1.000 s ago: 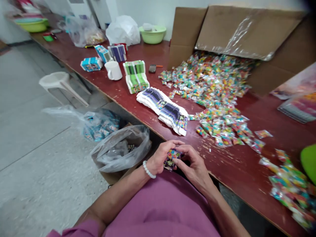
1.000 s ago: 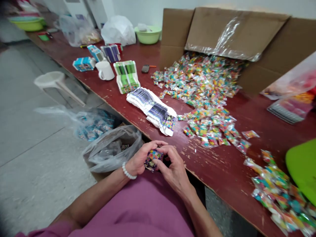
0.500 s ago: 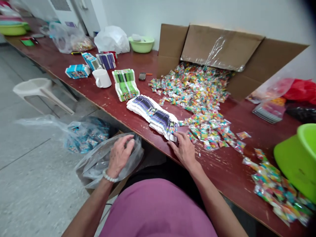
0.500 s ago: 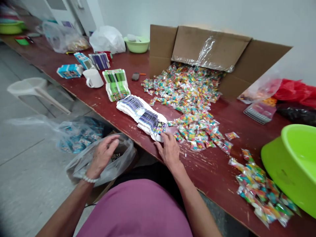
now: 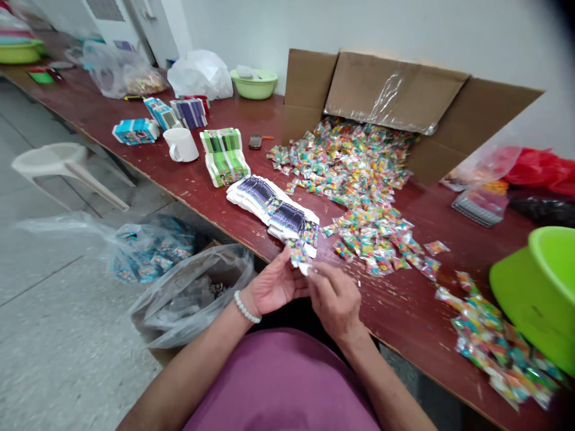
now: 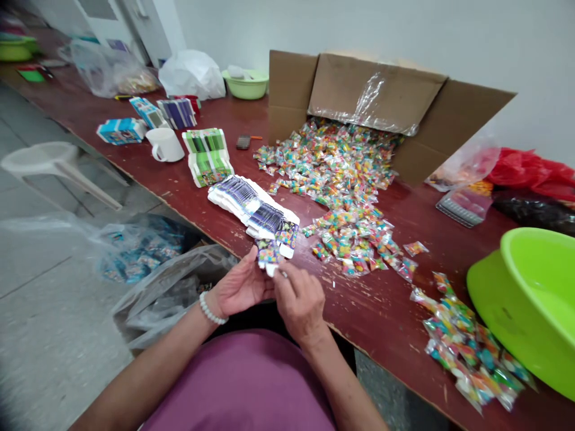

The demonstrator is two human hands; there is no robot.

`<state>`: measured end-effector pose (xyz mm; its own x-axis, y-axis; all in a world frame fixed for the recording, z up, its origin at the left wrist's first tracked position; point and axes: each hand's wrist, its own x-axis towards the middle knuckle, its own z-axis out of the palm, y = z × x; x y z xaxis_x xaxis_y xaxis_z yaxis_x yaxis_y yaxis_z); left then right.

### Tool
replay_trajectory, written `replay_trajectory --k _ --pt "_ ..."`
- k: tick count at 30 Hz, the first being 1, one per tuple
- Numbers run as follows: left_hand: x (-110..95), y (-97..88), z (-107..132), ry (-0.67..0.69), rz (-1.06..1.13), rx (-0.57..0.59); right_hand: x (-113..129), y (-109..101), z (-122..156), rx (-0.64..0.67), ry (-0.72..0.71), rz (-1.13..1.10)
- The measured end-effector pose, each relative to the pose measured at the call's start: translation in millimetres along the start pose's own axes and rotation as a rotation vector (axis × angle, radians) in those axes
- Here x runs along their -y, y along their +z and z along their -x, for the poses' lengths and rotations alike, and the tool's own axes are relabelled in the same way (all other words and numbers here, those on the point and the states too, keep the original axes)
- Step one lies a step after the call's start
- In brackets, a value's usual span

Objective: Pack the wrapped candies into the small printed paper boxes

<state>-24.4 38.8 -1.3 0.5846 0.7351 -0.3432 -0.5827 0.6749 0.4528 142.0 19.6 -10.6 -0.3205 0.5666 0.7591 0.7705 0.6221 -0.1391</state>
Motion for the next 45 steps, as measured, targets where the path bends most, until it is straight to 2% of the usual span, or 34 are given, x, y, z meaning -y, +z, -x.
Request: replay_trajectory --k 2,4,8,10,12,15,20,22,25,29,30,32,34,35,37,40,45 --pt "-1 -0.6 -3 0.008 0.063 0.012 14 -10 4 0.033 -0.042 -0.048" --pt "0 -2.9 0 0.058 -0.016 -0.028 22 -17 7 0.071 -0.009 -0.156" --pt "1 -3.1 13 0.133 -0.441 -0.094 20 -22 -1 0.064 0.211 -0.436" --pt "0 0.0 18 0.104 -0.639 -0.047 16 -23 -10 0.032 0.271 -0.486" --pt "-1 3.5 21 0.073 -0.756 -0.004 11 -23 -19 0.059 0.261 -0.487" --pt "-1 7.2 24 0.048 -0.855 -0.011 5 -30 -29 0.193 0.222 -0.495" --pt "0 11.6 28 0.006 -0.954 0.049 -7 -49 -34 0.536 0.288 -0.591" --pt "0 13.5 29 0.013 -0.975 0.067 -9 -52 -34 0.588 0.302 -0.675" --pt "4 16.0 26 0.041 -0.961 -0.003 -6 -47 -29 0.481 0.374 -0.739" --pt "18 19.7 20 0.1 -0.837 -0.189 2 -31 -17 0.107 0.651 -0.665" --pt "22 20.4 19 0.121 -0.805 -0.22 3 -28 -14 0.092 0.733 -0.704" --pt "26 20.6 18 0.143 -0.773 -0.239 4 -25 -11 0.185 0.882 -0.867" --pt "28 19.7 18 0.176 -0.787 -0.221 3 -25 -9 0.276 0.961 -0.981" --pt "27 19.0 18 0.209 -0.806 -0.211 2 -26 -9 0.274 0.975 -0.98" --pt "24 18.1 20 0.314 -0.847 -0.233 -1 -28 -10 0.248 0.961 -0.912" --pt "21 19.0 23 0.448 -0.845 -0.339 -1 -25 -11 0.238 0.955 -0.902" --pt "28 22.4 28 0.507 -0.811 -0.393 13 -11 -7 0.004 1.017 -1.081"
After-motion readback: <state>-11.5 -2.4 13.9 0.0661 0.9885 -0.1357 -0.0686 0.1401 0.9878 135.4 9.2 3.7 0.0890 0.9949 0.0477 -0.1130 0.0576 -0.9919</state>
